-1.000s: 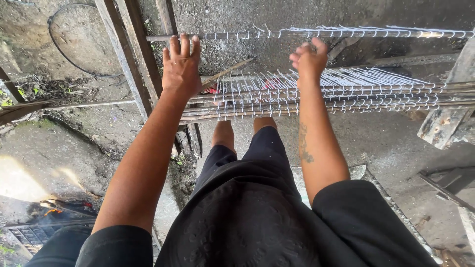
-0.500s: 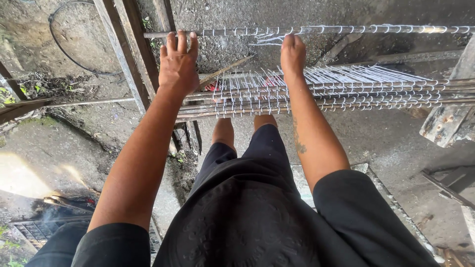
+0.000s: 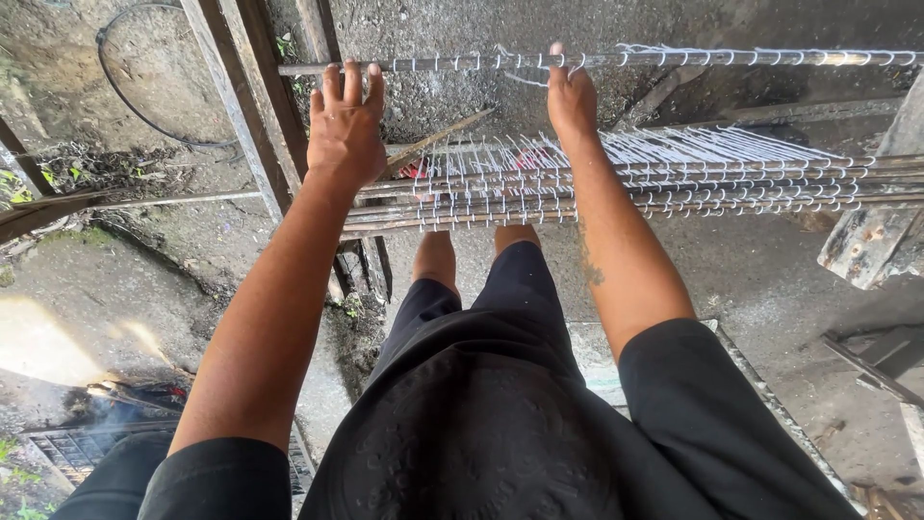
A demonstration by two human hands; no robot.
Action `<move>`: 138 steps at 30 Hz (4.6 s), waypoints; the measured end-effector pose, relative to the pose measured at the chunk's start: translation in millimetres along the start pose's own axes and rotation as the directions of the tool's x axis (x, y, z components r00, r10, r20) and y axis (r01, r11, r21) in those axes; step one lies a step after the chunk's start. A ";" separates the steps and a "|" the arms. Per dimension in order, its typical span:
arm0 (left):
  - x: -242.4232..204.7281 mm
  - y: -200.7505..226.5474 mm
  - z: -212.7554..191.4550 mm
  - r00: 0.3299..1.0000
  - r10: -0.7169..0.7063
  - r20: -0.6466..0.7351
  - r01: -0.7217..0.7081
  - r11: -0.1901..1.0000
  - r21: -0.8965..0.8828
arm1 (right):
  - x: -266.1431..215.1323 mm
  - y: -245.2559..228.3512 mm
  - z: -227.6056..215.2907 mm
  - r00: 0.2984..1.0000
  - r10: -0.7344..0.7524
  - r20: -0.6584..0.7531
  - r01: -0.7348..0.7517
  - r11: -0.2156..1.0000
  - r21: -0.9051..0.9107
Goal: Manually weaving wire mesh by pulling and interlocking wire strands on a wooden frame.
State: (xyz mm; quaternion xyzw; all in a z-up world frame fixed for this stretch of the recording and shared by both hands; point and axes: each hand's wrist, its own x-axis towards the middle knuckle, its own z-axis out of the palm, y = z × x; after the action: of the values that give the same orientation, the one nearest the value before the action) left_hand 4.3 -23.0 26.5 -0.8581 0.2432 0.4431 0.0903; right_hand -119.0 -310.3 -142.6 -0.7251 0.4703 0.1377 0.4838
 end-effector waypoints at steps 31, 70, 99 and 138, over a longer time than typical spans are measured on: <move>-0.1 10.8 -12.8 0.999 -0.041 -0.015 0.039 0.993 -0.109 | 33.2 43.0 -111.0 0.962 -0.238 0.132 0.273 0.842 -0.466; -7.4 9.1 -20.6 0.999 0.008 -0.031 -0.008 1.000 -0.010 | 30.1 19.5 -56.3 0.991 -0.091 -0.094 0.056 0.946 -0.318; -19.6 41.8 -35.8 0.976 -0.142 0.163 0.164 0.977 -0.133 | 8.7 34.5 -101.6 0.997 -0.045 -0.061 0.045 0.999 0.001; -20.9 48.7 -46.5 0.965 -0.160 0.209 0.190 0.973 -0.130 | 33.9 61.9 -147.5 0.978 -0.039 -0.207 0.053 0.997 0.060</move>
State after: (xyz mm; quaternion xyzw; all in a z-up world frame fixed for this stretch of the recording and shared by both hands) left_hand 3.2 -75.3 73.8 -0.8324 0.1224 0.5331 0.0886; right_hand -189.5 -457.0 -127.5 -0.7299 0.5052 0.0354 0.4590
